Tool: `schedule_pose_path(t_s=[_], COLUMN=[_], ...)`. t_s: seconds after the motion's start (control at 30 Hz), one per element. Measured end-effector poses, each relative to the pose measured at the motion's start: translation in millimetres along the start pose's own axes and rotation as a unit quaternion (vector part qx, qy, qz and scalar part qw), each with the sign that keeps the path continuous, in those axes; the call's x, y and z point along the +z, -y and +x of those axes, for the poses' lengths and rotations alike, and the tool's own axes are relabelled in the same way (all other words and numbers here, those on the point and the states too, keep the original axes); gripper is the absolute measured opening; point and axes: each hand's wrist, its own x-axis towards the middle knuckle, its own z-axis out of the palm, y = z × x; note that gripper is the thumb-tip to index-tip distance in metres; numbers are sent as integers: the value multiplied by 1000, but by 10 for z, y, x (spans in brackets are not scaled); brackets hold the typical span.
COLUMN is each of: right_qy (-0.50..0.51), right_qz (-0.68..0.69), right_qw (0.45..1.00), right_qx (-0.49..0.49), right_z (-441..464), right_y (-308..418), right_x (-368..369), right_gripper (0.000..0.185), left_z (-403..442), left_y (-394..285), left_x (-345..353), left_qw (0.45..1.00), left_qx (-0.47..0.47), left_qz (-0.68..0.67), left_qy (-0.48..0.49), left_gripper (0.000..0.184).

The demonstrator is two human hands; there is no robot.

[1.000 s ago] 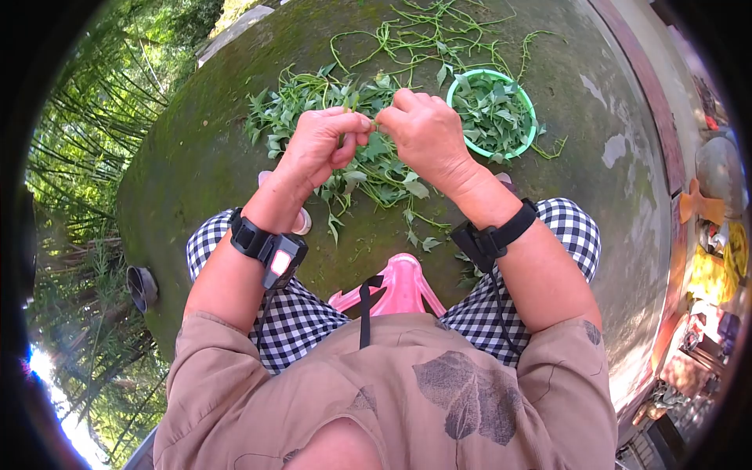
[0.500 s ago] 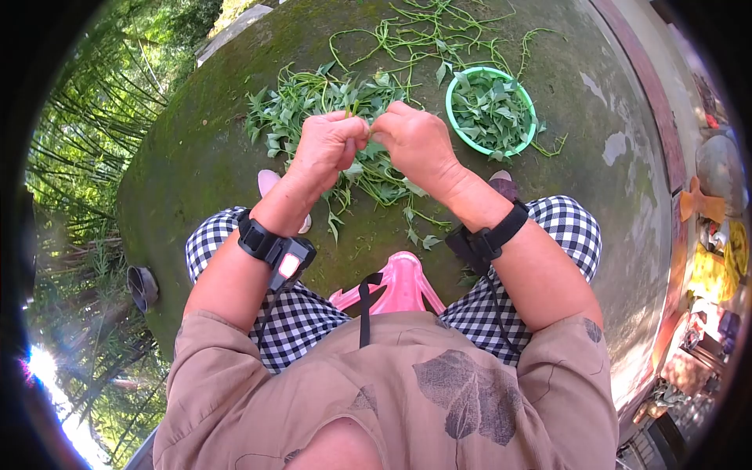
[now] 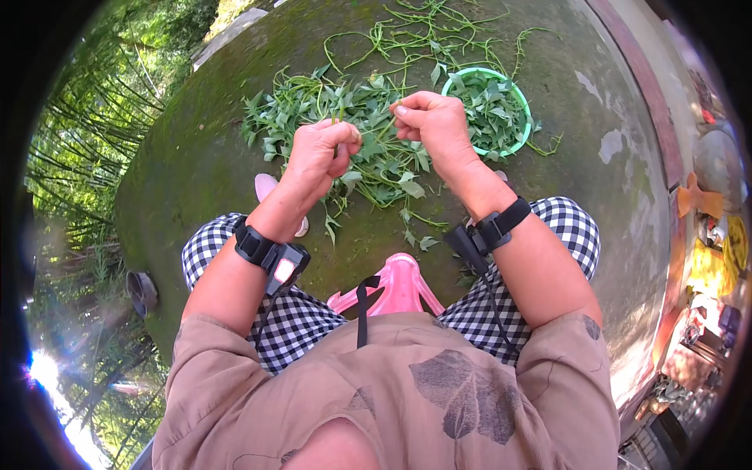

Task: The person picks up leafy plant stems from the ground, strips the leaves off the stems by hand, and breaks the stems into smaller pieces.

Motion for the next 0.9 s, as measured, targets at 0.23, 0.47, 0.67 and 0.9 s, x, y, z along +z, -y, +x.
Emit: schedule_pose_path(t_s=[0.23, 0.47, 0.67, 0.9], right_qy=[-90, -226, -378, -143], right_qz=[-7, -6, -28, -81], right_qw=[996, 974, 925, 986], right_qx=[4, -18, 0, 25], right_z=[101, 178, 294, 154], right_y=[-66, 27, -11, -57], right_x=[-422, -976, -1349, -769], right_gripper=[11, 11, 43, 8], left_z=[-36, -142, -223, 87], left_y=[114, 567, 603, 509], left_x=[-149, -243, -163, -289], left_qw=[999, 963, 937, 940], left_qx=[-22, -158, -274, -215], left_qz=[30, 204, 134, -168], left_qy=[15, 78, 171, 204], left_gripper=[6, 13, 19, 34])
